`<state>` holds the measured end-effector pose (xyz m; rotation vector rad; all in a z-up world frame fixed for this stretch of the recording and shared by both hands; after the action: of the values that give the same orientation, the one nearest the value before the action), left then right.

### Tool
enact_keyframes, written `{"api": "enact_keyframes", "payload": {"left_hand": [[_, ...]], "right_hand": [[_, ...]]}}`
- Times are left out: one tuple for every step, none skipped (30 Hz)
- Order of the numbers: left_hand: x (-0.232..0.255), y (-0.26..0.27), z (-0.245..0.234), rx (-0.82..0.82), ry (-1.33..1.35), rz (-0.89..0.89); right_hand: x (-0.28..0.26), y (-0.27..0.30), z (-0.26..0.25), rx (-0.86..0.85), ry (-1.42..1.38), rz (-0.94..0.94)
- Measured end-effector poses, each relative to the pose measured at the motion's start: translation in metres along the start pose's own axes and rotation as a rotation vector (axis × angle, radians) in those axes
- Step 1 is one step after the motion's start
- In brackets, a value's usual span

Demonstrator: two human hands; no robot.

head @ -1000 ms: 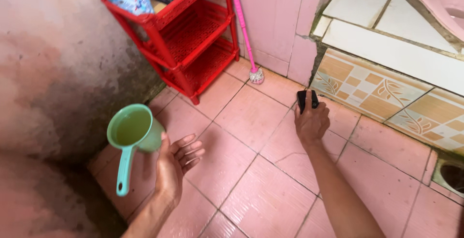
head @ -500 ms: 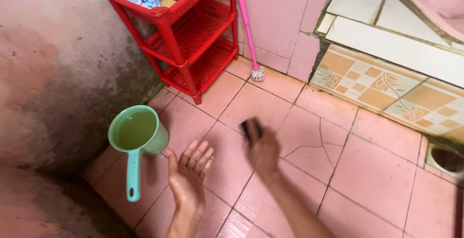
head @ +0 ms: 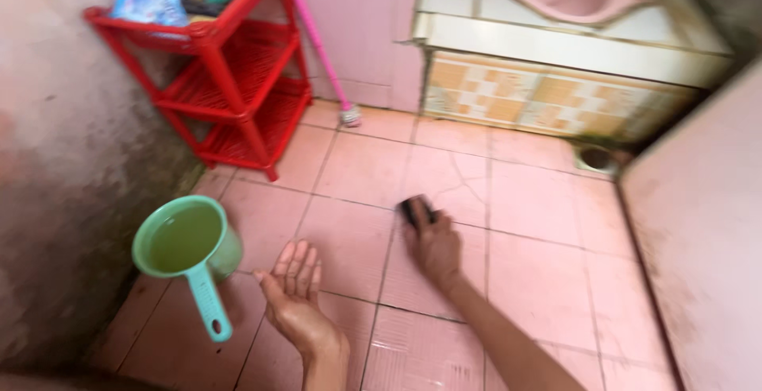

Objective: The person pours a cleaning powder onto the tiled floor and scrubs the surface with a sponge. They move systematically across the floor, focusing on the grout lines and a cracked tile area.

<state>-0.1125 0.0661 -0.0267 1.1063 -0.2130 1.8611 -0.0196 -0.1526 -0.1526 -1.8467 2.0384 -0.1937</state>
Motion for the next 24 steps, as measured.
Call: {"api": "enact_keyframes", "payload": {"left_hand": [[0.004, 0.006, 0.003, -0.020, 0.011, 0.018], [0.006, 0.013, 0.004, -0.036, 0.007, 0.013], [0.008, 0.023, 0.005, -0.046, 0.004, 0.006], [0.008, 0.031, 0.005, -0.056, 0.000, -0.001], [0.006, 0.038, 0.005, -0.074, -0.007, -0.008], [0.002, 0.044, 0.006, -0.091, -0.015, -0.014], [-0.001, 0.052, 0.005, -0.103, -0.025, -0.018], [-0.005, 0.061, 0.003, -0.131, -0.045, -0.033], [-0.011, 0.069, 0.006, -0.168, -0.056, -0.043], [-0.014, 0.074, 0.007, -0.205, -0.066, -0.052], [-0.015, 0.079, 0.009, -0.243, -0.049, -0.046], [-0.016, 0.083, 0.011, -0.281, -0.030, -0.040], [-0.018, 0.088, 0.015, -0.326, -0.005, -0.037], [-0.020, 0.093, 0.014, -0.337, -0.017, -0.062], [-0.019, 0.097, 0.011, -0.349, -0.026, -0.080], [-0.018, 0.100, 0.010, -0.361, -0.036, -0.098], [-0.019, 0.102, 0.004, -0.362, -0.039, -0.127], [-0.022, 0.102, 0.001, -0.364, -0.043, -0.157], [-0.025, 0.100, -0.003, -0.365, -0.050, -0.186], [-0.028, 0.094, -0.001, -0.399, -0.014, -0.167], [-0.030, 0.091, -0.003, -0.418, 0.016, -0.153], [-0.033, 0.093, -0.009, -0.438, 0.045, -0.139], [-0.034, 0.095, -0.014, -0.420, 0.000, -0.146], [-0.032, 0.098, -0.021, -0.402, -0.045, -0.154]], "right_hand": [[0.022, -0.002, -0.005, 0.015, 0.033, 0.113], [0.040, 0.001, -0.011, 0.027, 0.075, 0.135], [0.055, 0.004, -0.018, 0.035, 0.118, 0.155], [0.066, 0.009, -0.023, 0.042, 0.162, 0.176], [0.069, 0.018, -0.023, 0.063, 0.171, 0.180], [0.068, 0.028, -0.021, 0.085, 0.180, 0.185], [0.063, 0.039, -0.018, 0.102, 0.187, 0.186], [0.052, 0.054, -0.016, 0.169, 0.141, 0.114], [0.039, 0.066, -0.016, 0.251, 0.098, 0.040], [0.025, 0.078, -0.019, 0.332, 0.058, -0.035], [0.013, 0.090, -0.019, 0.179, 0.007, -0.010], [-0.001, 0.103, -0.021, 0.026, -0.045, 0.018], [-0.015, 0.117, -0.026, -0.088, 0.004, -0.035], [-0.026, 0.129, -0.034, -0.203, 0.052, -0.085], [-0.031, 0.137, -0.046, -0.261, 0.089, -0.119], [-0.034, 0.143, -0.057, -0.320, 0.126, -0.152], [-0.038, 0.158, -0.066, -0.399, 0.155, -0.183], [-0.036, 0.168, -0.075, -0.436, 0.164, -0.157], [-0.032, 0.175, -0.081, -0.475, 0.168, -0.131], [-0.027, 0.183, -0.086, -0.514, 0.173, -0.104], [-0.019, 0.195, -0.092, -0.488, 0.199, -0.099], [-0.007, 0.205, -0.099, -0.463, 0.225, -0.095], [0.004, 0.206, -0.107, -0.421, 0.255, -0.096], [0.018, 0.213, -0.116, -0.446, 0.253, 0.016]]}}
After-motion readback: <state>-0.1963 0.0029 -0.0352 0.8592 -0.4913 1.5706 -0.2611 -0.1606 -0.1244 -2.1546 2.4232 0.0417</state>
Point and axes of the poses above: each hand's wrist, its own y-axis away from the middle knuckle, its own z-axis out of the palm, x = y × z, the point moved 3 cm from there along -y, towards the middle knuckle, and after that the axes turned 10 degrees about y, right-handed, at the moved point
